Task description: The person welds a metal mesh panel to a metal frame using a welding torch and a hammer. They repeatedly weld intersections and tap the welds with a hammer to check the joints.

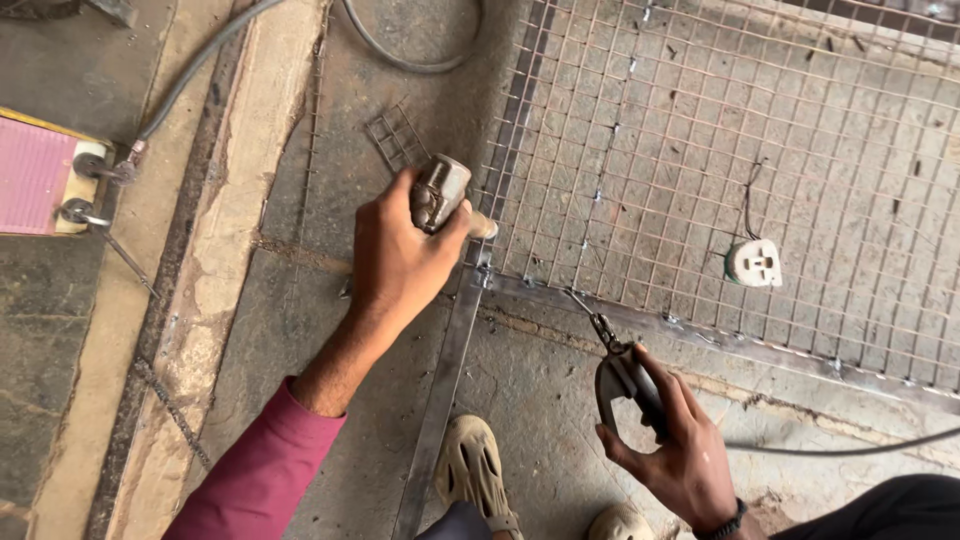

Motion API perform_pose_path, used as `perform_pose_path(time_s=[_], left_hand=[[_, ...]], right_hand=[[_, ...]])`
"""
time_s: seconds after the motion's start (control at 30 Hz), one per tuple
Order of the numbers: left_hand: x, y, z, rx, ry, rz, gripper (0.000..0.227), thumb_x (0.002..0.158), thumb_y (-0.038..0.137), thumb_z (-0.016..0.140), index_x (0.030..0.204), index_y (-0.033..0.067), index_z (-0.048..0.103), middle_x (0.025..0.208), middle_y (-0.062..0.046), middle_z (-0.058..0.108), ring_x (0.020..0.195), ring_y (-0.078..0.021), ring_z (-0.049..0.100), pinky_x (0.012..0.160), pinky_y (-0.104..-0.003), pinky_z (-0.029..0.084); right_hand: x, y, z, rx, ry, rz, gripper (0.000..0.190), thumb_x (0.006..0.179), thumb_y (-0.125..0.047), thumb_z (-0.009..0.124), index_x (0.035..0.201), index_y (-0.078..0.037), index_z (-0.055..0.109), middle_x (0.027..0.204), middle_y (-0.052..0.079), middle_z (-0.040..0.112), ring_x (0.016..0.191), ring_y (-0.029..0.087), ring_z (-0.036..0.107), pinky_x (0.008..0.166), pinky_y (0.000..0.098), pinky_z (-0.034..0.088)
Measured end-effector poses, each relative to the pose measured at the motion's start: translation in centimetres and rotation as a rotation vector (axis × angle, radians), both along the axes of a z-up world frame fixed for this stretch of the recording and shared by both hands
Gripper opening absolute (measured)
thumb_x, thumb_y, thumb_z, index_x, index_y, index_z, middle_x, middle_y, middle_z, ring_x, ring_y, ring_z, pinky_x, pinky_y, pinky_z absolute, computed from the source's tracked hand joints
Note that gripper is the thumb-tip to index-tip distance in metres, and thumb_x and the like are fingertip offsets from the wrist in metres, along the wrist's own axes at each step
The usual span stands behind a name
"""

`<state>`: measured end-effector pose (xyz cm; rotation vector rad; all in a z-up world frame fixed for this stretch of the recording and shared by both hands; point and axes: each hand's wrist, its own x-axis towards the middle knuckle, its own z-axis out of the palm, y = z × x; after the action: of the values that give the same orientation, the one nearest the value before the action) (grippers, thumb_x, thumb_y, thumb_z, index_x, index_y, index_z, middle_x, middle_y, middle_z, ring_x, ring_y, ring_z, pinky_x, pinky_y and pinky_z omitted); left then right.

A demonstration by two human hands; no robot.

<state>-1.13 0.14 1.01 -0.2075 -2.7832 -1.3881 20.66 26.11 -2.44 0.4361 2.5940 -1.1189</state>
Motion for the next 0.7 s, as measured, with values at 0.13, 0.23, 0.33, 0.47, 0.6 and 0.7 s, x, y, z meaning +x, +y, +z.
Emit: perform_pose_path(time_s=[0.13, 0.23, 0.33, 0.47, 0.6, 0.7], left_hand=[[0.0, 0.1, 0.4, 0.079, 0.028, -0.106, 0.024, 0.097, 0.019, 0.073, 0.111, 0.0019, 0.064, 0.093, -0.004, 0.079, 0.085, -0.0145, 0.08, 0.075, -0.031, 0.063], [0.3, 0.2, -0.7, -0.048, -0.011, -0.015, 0.026, 0.091, 0.017, 0.077, 0.108, -0.0002, 0.066, 0.079, -0.009, 0.075, 0.068, -0.0187, 0.075, 0.062, -0.037, 0.057], [-0.5, 0.8, -1.0, -0.037, 0.047, -0.027, 0.026, 0.092, 0.016, 0.076, 0.108, 0.0003, 0.064, 0.082, -0.008, 0.075, 0.072, -0.0165, 0.076, 0.065, -0.034, 0.06], [-0.4, 1.3, -1.9, -0.143, 0.03, -0.012, 0.025, 0.09, 0.018, 0.078, 0.102, 0.0003, 0.064, 0.076, -0.011, 0.072, 0.062, -0.02, 0.071, 0.058, -0.037, 0.055], [-0.3, 0.1, -2.0, -0.071, 0.195, 0.024, 0.027, 0.094, 0.016, 0.078, 0.113, 0.0002, 0.066, 0.091, -0.011, 0.075, 0.08, -0.0208, 0.075, 0.067, -0.037, 0.06], [-0.1, -1.3, -1.4, 0.111, 0.039, 0.095, 0.029, 0.093, 0.016, 0.075, 0.115, 0.0014, 0.066, 0.099, -0.008, 0.077, 0.076, -0.0189, 0.076, 0.059, -0.033, 0.061]], right_hand=[[-1.1, 0.0, -0.2, -0.004, -0.044, -0.015, 0.107, 0.062, -0.035, 0.091, 0.156, -0.024, 0.041, 0.124, 0.009, 0.067, 0.078, 0.024, 0.076, 0.063, 0.0394, 0.065], [-0.7, -0.3, -0.4, -0.009, -0.027, 0.0, 0.104, 0.063, -0.033, 0.09, 0.154, -0.022, 0.04, 0.121, 0.009, 0.069, 0.075, 0.024, 0.075, 0.064, 0.0387, 0.064], [-1.9, -0.5, -0.4, -0.024, 0.04, 0.027, 0.102, 0.063, -0.033, 0.089, 0.152, -0.021, 0.041, 0.121, 0.009, 0.069, 0.076, 0.023, 0.075, 0.064, 0.0377, 0.064], [-2.6, -0.4, -0.3, -0.047, 0.048, 0.066, 0.102, 0.066, -0.033, 0.089, 0.154, -0.019, 0.039, 0.121, 0.011, 0.068, 0.081, 0.024, 0.075, 0.063, 0.0403, 0.062], [-3.0, -0.3, -1.1, 0.027, -0.004, 0.067, 0.111, 0.063, -0.037, 0.091, 0.157, -0.021, 0.034, 0.123, 0.015, 0.066, 0.09, 0.032, 0.074, 0.068, 0.0433, 0.061], [-2.4, -0.3, -1.1, 0.02, 0.076, 0.114, 0.121, 0.061, -0.038, 0.093, 0.16, -0.017, 0.027, 0.132, 0.02, 0.061, 0.105, 0.039, 0.07, 0.074, 0.0459, 0.062]])
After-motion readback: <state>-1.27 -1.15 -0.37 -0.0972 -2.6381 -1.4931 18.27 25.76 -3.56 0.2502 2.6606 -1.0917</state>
